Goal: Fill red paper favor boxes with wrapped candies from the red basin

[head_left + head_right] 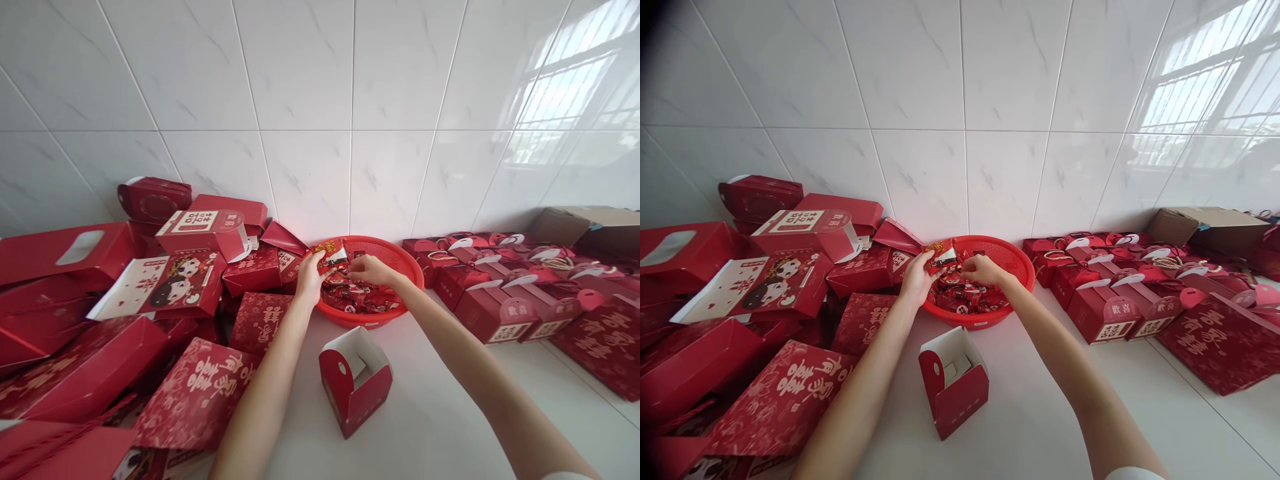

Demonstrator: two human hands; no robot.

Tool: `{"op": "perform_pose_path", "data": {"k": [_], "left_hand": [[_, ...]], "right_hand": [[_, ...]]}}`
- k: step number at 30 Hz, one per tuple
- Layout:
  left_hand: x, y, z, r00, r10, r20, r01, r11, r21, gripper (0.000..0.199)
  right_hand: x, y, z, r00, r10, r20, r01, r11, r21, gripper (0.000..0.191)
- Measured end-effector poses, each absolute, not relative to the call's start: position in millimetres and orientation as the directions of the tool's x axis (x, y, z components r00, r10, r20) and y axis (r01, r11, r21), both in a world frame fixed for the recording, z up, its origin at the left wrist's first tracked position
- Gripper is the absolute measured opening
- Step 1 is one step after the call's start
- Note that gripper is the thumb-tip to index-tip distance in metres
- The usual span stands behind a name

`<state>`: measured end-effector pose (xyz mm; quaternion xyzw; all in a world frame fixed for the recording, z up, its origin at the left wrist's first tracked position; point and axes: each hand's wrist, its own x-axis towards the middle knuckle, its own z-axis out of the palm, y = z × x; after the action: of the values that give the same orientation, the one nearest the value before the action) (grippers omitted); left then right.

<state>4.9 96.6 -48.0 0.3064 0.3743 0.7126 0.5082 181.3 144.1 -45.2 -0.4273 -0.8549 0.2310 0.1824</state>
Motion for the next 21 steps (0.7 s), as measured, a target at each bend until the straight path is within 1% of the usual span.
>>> {"op": "perform_pose_path", "data": {"k": [3,4,6,9,10,11,12,14,15,17,18,20,21], "left_hand": [[5,97,-48,-0.309,0.95,0.049,-0.504,-0.207,0.839,0.014],[5,97,-48,-0.312,0.949,0.044,-0.507,-0.205,0.837,0.013],[5,97,-48,-0.314,0.949,0.034,-0.514,-0.2,0.834,0.011],[5,97,-48,-0.318,0.948,0.027,-0.52,-0.198,0.831,0.011],[5,97,-48,-0.319,0.947,0.026,-0.522,-0.199,0.83,0.012],[5,97,-48,-0.321,0.947,0.024,-0.524,-0.199,0.829,0.012],[5,97,-47,-0.321,0.947,0.022,-0.526,-0.197,0.827,0.013],[5,96,-47,-0.32,0.947,0.014,-0.533,-0.191,0.824,0.012],[5,96,-46,-0.318,0.948,0.008,-0.537,-0.187,0.823,0.011],[5,96,-46,-0.32,0.947,-0.005,-0.547,-0.18,0.817,0.009],[5,97,-45,-0.323,0.946,-0.012,-0.553,-0.179,0.814,0.008],[4,98,-45,-0.334,0.942,-0.024,-0.564,-0.179,0.806,0.006],[4,99,-45,-0.339,0.94,-0.03,-0.571,-0.18,0.801,0.005]], "right_hand": [[182,142,-46,-0.628,0.778,0.023,0.644,0.536,-0.546,0.01],[181,141,-46,-0.64,0.768,-0.005,0.647,0.535,-0.544,0.012],[180,139,-47,-0.655,0.753,-0.059,0.661,0.534,-0.526,0.026],[172,136,-50,-0.7,0.703,-0.128,0.671,0.585,-0.455,0.057],[169,135,-51,-0.72,0.679,-0.144,0.665,0.615,-0.424,0.064],[166,135,-53,-0.734,0.662,-0.15,0.659,0.642,-0.392,0.066],[163,136,-54,-0.739,0.657,-0.148,0.659,0.66,-0.362,0.061],[159,138,-55,-0.715,0.688,-0.127,0.688,0.658,-0.306,0.038],[157,139,-55,-0.692,0.714,-0.108,0.71,0.645,-0.284,0.033],[155,142,-54,-0.654,0.754,-0.065,0.741,0.62,-0.259,0.032],[154,142,-53,-0.65,0.758,-0.049,0.742,0.619,-0.258,0.029],[153,143,-52,-0.676,0.736,-0.041,0.717,0.644,-0.268,0.022],[152,143,-52,-0.699,0.713,-0.052,0.696,0.662,-0.279,0.024]]}}
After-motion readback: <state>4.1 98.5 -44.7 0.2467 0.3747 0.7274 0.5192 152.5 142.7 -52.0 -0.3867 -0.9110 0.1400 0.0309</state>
